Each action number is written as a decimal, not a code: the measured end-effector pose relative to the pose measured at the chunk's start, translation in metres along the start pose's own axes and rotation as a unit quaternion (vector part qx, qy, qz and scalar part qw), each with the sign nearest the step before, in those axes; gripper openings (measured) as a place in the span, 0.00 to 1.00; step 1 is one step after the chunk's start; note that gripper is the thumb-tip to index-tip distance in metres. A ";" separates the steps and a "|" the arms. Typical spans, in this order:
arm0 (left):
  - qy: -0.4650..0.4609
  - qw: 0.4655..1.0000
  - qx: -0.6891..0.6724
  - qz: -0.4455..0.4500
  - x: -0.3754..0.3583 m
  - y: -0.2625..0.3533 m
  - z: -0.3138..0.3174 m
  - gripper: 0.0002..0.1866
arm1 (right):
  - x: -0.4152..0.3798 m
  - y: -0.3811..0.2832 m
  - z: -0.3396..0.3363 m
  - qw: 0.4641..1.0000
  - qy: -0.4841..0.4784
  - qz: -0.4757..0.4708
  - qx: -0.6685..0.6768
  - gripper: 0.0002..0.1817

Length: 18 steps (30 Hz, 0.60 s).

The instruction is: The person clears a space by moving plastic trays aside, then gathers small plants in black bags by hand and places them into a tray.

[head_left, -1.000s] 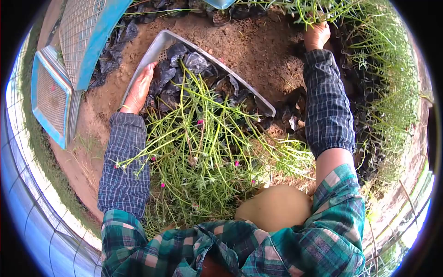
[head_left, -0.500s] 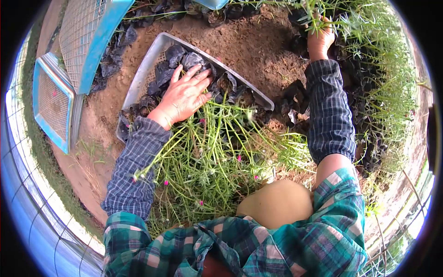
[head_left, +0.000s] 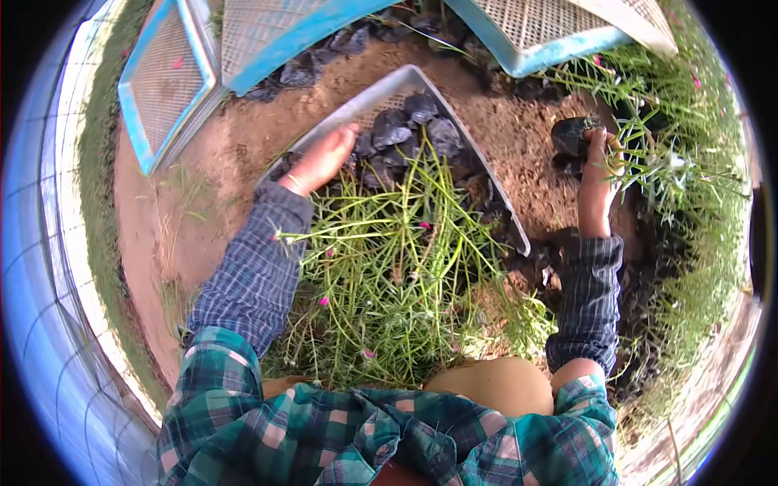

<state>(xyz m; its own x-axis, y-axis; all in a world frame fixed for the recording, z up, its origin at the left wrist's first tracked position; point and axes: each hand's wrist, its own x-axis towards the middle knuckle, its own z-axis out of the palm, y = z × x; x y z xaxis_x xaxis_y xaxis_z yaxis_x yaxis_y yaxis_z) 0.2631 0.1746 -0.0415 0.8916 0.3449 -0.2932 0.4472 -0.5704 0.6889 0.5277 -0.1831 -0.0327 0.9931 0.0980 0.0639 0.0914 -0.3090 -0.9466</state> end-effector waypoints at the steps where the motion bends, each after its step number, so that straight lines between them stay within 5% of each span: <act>1: -0.008 0.997 0.078 -0.007 -0.006 0.002 0.008 0.28 | 0.002 -0.013 0.010 1.000 -0.005 -0.005 0.004 0.15; 7: 0.007 0.978 0.207 -0.010 -0.011 0.020 0.018 0.27 | -0.006 -0.097 0.106 0.954 -0.238 -0.062 0.170 0.14; 10: 0.027 0.972 0.233 0.027 -0.021 0.021 0.016 0.24 | -0.016 -0.085 0.174 0.811 -0.432 0.045 0.391 0.18; 12: 0.050 0.967 0.240 0.062 -0.024 -0.004 0.018 0.24 | -0.030 -0.077 0.200 0.825 -0.440 -0.328 0.139 0.09; 13: 0.031 0.975 0.188 0.117 -0.024 -0.007 0.014 0.23 | -0.045 -0.090 0.196 0.777 -0.344 -0.513 -0.121 0.09; 15: 0.022 0.998 0.055 -0.038 -0.021 0.009 0.005 0.19 | -0.066 -0.064 0.204 0.706 -0.403 -0.522 -0.258 0.15; 17: 0.146 0.985 0.071 -0.052 -0.009 0.016 -0.002 0.18 | -0.078 -0.059 0.193 0.710 -0.395 -0.527 -0.250 0.15; 18: 0.241 0.968 0.067 0.021 -0.002 0.019 -0.002 0.17 | -0.079 -0.054 0.190 0.742 -0.400 -0.497 -0.205 0.17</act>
<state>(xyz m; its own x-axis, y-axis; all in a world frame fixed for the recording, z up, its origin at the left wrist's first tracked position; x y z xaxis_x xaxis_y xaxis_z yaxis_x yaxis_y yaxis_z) 0.2694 0.1651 -0.0264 0.7874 0.6086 0.0980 0.4451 -0.6713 0.5927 0.4300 0.0058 -0.0470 0.0729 0.9501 0.3034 0.9274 0.0473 -0.3711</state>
